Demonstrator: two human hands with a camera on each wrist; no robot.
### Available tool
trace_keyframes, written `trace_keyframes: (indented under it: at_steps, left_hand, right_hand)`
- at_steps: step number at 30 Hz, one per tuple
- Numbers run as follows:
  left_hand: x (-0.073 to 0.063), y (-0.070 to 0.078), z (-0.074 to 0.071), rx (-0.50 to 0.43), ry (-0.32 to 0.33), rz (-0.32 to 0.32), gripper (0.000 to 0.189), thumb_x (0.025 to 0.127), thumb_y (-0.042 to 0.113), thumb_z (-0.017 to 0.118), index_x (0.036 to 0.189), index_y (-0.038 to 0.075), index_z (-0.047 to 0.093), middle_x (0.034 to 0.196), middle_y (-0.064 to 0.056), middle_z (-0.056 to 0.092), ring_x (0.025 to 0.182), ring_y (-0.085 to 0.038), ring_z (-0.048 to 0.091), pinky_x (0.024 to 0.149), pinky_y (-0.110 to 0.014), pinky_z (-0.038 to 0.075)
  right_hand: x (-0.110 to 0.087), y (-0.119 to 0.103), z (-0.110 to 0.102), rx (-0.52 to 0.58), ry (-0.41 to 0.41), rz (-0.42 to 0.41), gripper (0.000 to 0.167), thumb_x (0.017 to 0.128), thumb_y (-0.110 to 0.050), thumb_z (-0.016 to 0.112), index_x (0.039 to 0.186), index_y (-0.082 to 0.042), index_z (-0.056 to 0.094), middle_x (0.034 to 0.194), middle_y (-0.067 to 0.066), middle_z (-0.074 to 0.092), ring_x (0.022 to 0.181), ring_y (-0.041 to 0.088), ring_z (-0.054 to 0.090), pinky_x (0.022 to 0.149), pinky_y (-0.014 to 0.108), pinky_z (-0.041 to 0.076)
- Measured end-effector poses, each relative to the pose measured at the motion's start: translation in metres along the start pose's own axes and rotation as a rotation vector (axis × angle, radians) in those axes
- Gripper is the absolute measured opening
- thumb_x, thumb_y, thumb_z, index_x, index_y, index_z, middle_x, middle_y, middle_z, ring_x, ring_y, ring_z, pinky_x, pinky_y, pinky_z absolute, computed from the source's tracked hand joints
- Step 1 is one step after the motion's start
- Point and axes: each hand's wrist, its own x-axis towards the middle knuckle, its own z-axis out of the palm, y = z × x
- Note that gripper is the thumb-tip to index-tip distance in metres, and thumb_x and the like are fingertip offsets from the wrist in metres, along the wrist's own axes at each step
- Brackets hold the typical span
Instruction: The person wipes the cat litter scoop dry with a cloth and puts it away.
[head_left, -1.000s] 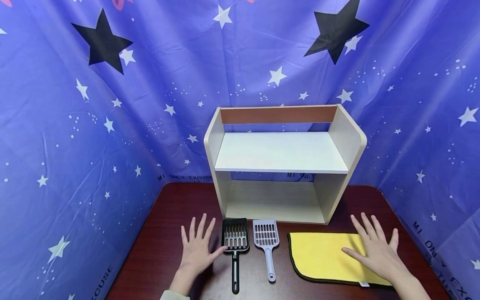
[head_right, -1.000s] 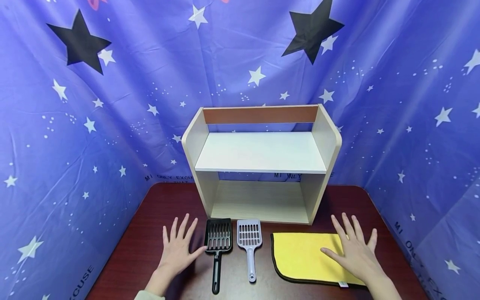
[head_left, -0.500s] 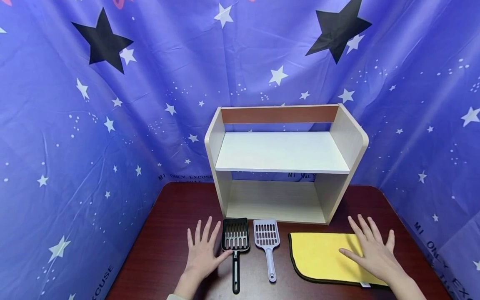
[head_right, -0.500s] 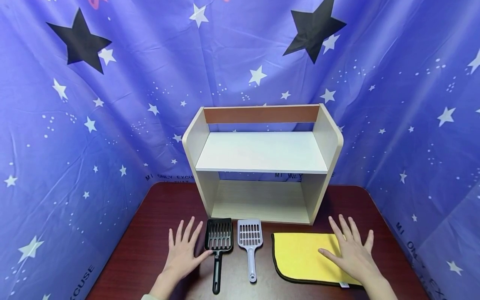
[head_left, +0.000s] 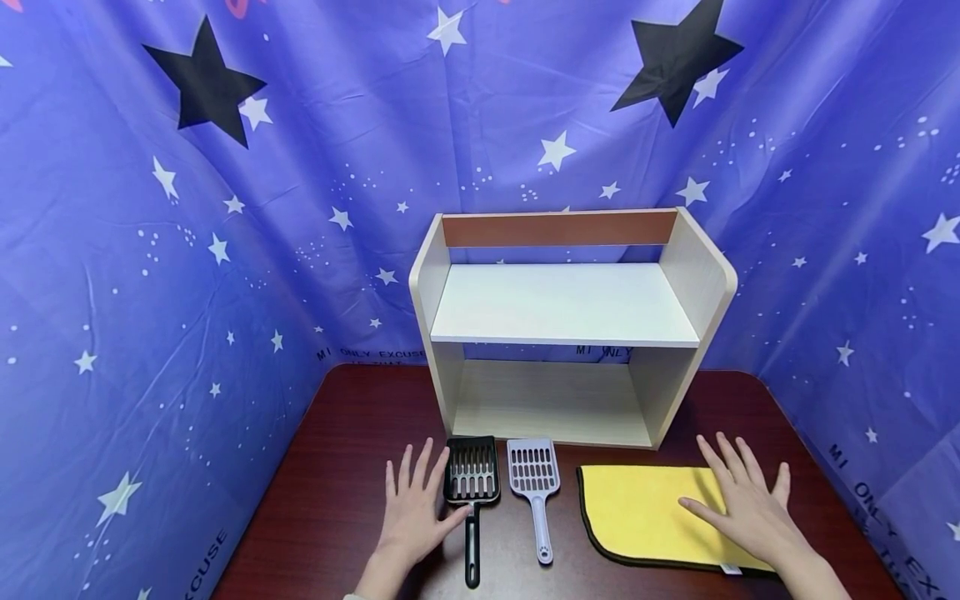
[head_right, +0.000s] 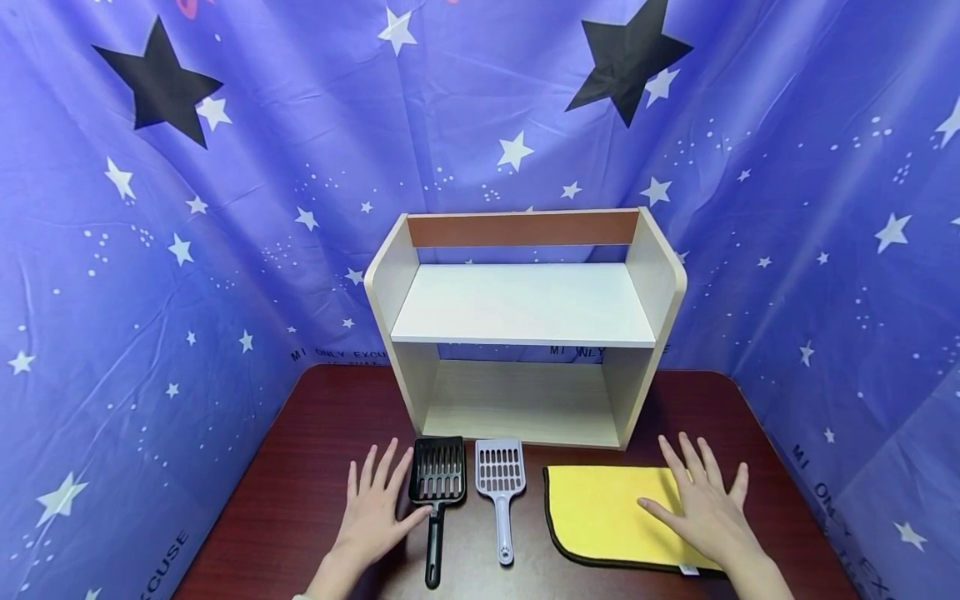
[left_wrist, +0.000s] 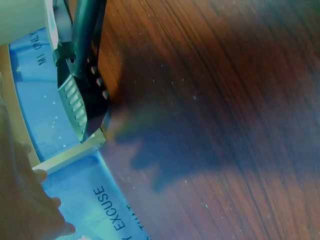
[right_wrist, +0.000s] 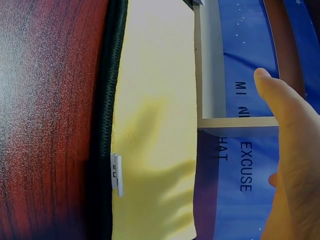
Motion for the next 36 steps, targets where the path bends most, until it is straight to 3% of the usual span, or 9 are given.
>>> trace_keyframes:
  at_steps: [6, 13, 25, 36]
  left_hand:
    - [-0.001, 0.005, 0.001, -0.03, -0.025, 0.004, 0.099, 0.078, 0.08, 0.057, 0.158, 0.028, 0.028, 0.166, -0.007, 0.025, 0.149, -0.04, 0.026, 0.12, -0.064, 0.023]
    - [-0.003, 0.011, 0.005, -0.054, 0.024, 0.022, 0.099, 0.075, 0.075, 0.065, 0.156, 0.026, 0.034, 0.163, -0.006, 0.031, 0.147, -0.039, 0.03, 0.118, -0.06, 0.025]
    - [-0.006, 0.025, 0.007, -0.069, -0.02, 0.026, 0.096, 0.078, 0.075, 0.062, 0.155, 0.025, 0.034, 0.163, -0.005, 0.031, 0.148, -0.037, 0.03, 0.119, -0.058, 0.028]
    - [-0.006, 0.038, 0.01, -0.066, -0.032, 0.061, 0.094, 0.078, 0.074, 0.063, 0.152, 0.021, 0.04, 0.16, -0.009, 0.037, 0.148, -0.036, 0.032, 0.12, -0.055, 0.031]
  right_hand:
    - [0.0, 0.001, 0.003, 0.008, -0.009, 0.009, 0.104, 0.083, -0.056, 0.071, 0.161, -0.025, 0.01, 0.165, 0.024, 0.015, 0.155, 0.036, -0.012, 0.105, 0.074, -0.03]
    - [0.0, 0.0, 0.007, 0.008, -0.019, 0.016, 0.104, 0.084, -0.057, 0.071, 0.161, -0.025, 0.01, 0.164, 0.024, 0.017, 0.155, 0.037, -0.01, 0.105, 0.075, -0.029]
    - [-0.001, -0.001, 0.013, 0.017, -0.019, 0.012, 0.1, 0.084, -0.055, 0.071, 0.161, -0.023, 0.016, 0.163, 0.024, 0.017, 0.155, 0.039, -0.006, 0.107, 0.078, -0.022]
    - [-0.002, 0.002, 0.025, 0.024, 0.019, -0.014, 0.1, 0.081, -0.055, 0.074, 0.16, -0.023, 0.021, 0.157, 0.026, 0.03, 0.156, 0.032, -0.004, 0.106, 0.084, -0.002]
